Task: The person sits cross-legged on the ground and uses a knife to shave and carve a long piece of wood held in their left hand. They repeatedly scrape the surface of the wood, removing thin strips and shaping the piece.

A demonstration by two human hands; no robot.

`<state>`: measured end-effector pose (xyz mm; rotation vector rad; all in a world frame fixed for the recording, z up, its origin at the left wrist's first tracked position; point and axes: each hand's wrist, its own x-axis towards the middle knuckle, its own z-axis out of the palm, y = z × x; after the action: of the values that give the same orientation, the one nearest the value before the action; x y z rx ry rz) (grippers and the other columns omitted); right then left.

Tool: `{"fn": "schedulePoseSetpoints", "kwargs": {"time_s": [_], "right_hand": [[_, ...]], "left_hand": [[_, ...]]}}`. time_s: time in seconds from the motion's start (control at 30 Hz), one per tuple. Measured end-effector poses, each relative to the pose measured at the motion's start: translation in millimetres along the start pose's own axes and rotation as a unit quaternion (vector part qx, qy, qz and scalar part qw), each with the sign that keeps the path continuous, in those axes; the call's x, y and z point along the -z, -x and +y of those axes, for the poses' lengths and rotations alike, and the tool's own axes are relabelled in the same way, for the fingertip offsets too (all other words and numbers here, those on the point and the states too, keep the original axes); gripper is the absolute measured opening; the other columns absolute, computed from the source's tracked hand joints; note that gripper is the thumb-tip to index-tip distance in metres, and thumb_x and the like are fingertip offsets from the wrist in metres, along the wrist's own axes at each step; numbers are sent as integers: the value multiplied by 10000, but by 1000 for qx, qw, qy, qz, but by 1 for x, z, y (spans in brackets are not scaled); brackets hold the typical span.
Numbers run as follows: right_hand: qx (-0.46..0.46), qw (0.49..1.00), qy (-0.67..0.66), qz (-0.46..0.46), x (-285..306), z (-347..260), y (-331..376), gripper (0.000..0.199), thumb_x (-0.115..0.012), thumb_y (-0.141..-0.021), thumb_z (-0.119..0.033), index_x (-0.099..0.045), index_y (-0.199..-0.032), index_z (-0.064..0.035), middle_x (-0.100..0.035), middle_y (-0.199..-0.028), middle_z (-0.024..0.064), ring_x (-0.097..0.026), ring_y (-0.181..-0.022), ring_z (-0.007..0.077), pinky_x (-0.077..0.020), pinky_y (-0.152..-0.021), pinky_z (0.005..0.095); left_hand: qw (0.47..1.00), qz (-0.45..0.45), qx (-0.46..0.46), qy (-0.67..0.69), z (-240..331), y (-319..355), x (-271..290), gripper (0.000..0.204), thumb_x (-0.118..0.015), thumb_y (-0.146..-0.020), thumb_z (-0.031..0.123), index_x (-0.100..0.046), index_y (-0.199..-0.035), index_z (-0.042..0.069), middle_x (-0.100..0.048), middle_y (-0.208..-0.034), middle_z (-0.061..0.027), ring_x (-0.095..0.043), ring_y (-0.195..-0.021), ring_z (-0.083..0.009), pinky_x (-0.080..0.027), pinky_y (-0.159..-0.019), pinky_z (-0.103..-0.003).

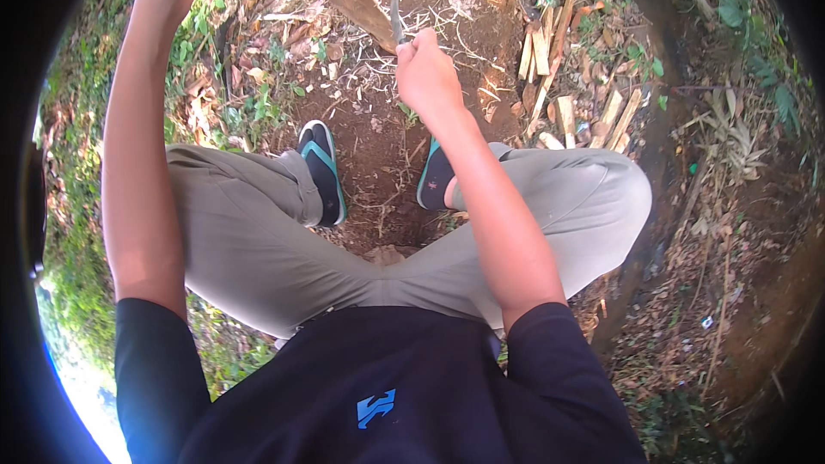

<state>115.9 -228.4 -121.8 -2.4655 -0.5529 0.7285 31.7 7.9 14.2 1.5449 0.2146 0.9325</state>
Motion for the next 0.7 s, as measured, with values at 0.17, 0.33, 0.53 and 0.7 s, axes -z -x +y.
{"fn": "schedulePoseSetpoints", "kwargs": {"time_s": [0.17,0.33,0.53,0.7], "right_hand": [[46,998,-48,6,8,-6,-2,234,-548,-941,-262,-543,-972,-30,-666,-850,229,-657,-857,409,-482,-772,483],[155,980,75,103,5,-17,18,172,-512,-962,-227,-524,-1039,-73,-661,-754,219,-666,-771,419,-503,-699,511],[55,974,217,30,-40,19,11,178,-410,-976,-194,-488,-1081,-74,-672,-836,263,-668,-827,446,-511,-749,551],[13,992,126,10,-17,16,-2,240,-490,-969,-281,-509,-1026,-49,-666,-914,241,-651,-902,407,-490,-803,491]], "left_hand": [[1000,13,5,-24,7,9,3,361,-655,-909,358,-571,-1131,86,-597,-867,23,-556,-741,-70,-433,-642,-233],[1000,13,9,-20,0,8,-2,367,-648,-910,367,-570,-1132,86,-597,-867,23,-557,-741,-70,-434,-642,-234],[1000,14,7,-13,2,5,-5,375,-640,-910,379,-568,-1133,87,-596,-868,22,-557,-741,-71,-436,-642,-235],[1000,16,7,-13,2,7,-3,382,-633,-911,389,-566,-1134,87,-596,-869,22,-558,-741,-72,-437,-642,-236]]}}
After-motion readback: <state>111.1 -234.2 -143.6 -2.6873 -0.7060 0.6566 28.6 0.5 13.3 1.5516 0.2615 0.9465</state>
